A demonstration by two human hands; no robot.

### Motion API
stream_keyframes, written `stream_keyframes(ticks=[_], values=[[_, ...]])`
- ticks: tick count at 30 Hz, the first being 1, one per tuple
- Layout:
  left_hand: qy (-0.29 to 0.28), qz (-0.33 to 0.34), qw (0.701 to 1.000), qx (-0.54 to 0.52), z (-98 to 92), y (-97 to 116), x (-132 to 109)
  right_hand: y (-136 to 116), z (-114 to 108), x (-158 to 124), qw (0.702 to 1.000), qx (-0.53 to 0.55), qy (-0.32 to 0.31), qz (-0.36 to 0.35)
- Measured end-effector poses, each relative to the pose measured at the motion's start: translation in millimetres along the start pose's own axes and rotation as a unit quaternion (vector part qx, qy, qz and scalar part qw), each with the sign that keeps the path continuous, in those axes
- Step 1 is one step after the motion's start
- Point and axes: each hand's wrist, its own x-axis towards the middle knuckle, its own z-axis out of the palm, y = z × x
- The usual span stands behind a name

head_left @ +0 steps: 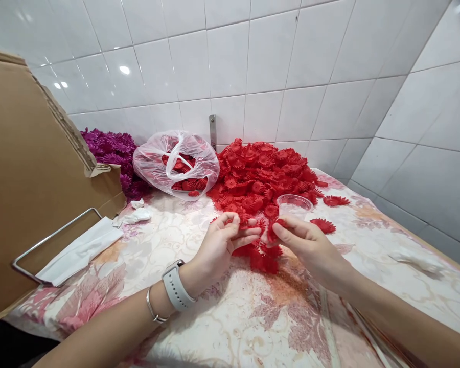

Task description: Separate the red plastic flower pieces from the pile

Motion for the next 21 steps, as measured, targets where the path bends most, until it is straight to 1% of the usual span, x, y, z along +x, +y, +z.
stream_keyframes(ticks=[1,3,4,6,8,11,13,16,17,21], values=[[-0.01,0.003,1.0,0.014,-0.7,-0.8,0.3,2.5,-2.4,1.6,0.997,-0.069,0.025,-0.001],[-0.019,0.018,0.998,0.05,-2.4,-2.3,1.2,5.4,-4.8,2.8,0.981,-0.181,0.075,-0.012],[-0.02,0.032,0.997,0.073,-3.3,-3.0,1.7,5.2,-4.6,2.3,0.971,-0.217,0.094,-0.024],[-0.015,0.065,0.99,0.126,-4.8,-4.2,2.5,2.0,-2.0,-0.2,0.962,-0.248,0.101,-0.048],[-0.016,0.094,0.979,0.18,-5.3,-5.2,2.0,-2.5,1.7,-3.4,0.969,-0.232,0.07,-0.05],[-0.039,0.116,0.966,0.228,-4.4,-6.7,-0.4,-4.3,5.0,-5.9,0.987,-0.157,0.001,-0.016],[-0.056,0.119,0.961,0.242,-3.8,-7.3,-2.1,-1.5,4.8,-5.3,0.992,-0.124,-0.005,-0.007],[-0.058,0.119,0.957,0.26,-3.8,-7.3,-2.9,3.1,3.5,-3.4,0.996,-0.09,0.027,0.0],[-0.055,0.118,0.956,0.265,-3.9,-7.1,-2.8,3.8,3.5,-2.9,0.997,-0.073,0.029,0.01],[-0.045,0.12,0.951,0.281,-3.4,-6.6,-1.8,3.5,4.3,-2.4,0.998,-0.015,-0.016,0.061]])
